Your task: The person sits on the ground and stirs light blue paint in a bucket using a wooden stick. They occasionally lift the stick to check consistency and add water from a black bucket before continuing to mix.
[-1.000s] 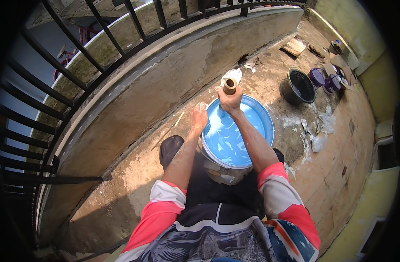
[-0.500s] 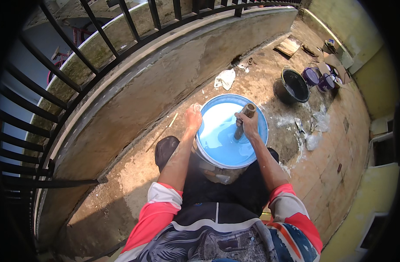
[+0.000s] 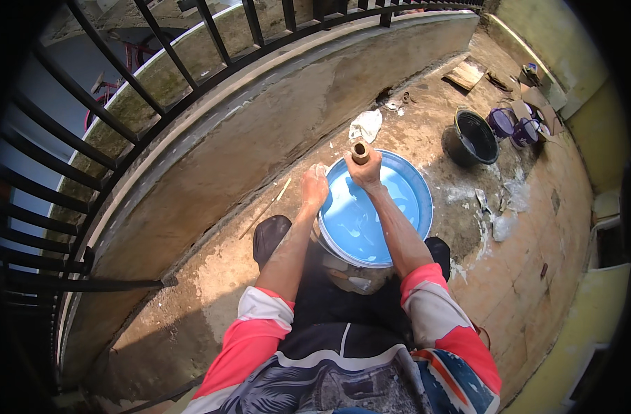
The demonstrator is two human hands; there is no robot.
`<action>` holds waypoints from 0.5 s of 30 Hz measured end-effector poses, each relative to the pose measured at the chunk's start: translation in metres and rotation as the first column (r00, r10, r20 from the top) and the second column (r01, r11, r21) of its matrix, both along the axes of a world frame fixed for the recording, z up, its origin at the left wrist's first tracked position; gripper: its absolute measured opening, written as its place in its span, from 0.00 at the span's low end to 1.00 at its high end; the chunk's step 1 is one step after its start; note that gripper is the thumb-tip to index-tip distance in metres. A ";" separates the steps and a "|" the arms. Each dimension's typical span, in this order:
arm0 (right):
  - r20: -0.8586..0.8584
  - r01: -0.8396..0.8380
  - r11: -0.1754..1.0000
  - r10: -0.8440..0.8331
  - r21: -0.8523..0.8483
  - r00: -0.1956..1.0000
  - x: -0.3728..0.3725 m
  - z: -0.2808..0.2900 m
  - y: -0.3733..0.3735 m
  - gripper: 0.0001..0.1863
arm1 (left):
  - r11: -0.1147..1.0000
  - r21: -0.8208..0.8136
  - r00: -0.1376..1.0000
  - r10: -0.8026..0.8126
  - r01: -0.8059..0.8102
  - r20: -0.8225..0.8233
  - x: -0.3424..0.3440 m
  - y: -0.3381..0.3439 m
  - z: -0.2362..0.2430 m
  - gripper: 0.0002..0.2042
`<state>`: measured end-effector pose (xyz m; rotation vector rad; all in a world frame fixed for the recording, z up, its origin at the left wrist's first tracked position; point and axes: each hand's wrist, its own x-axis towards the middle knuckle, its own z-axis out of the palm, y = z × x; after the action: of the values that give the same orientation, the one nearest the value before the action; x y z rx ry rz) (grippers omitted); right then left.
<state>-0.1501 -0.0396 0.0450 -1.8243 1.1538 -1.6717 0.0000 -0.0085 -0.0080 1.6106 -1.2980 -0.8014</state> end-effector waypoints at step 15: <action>0.465 -0.202 0.806 -0.102 0.557 0.879 0.001 -0.013 0.029 0.08 | 1.000 0.000 1.000 0.016 -0.016 0.003 0.003 -0.001 -0.007 0.19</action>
<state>-0.1496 -0.0111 0.0319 -0.9690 1.2011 -1.3883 0.0034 -0.0096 -0.0152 1.6212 -1.2851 -0.7899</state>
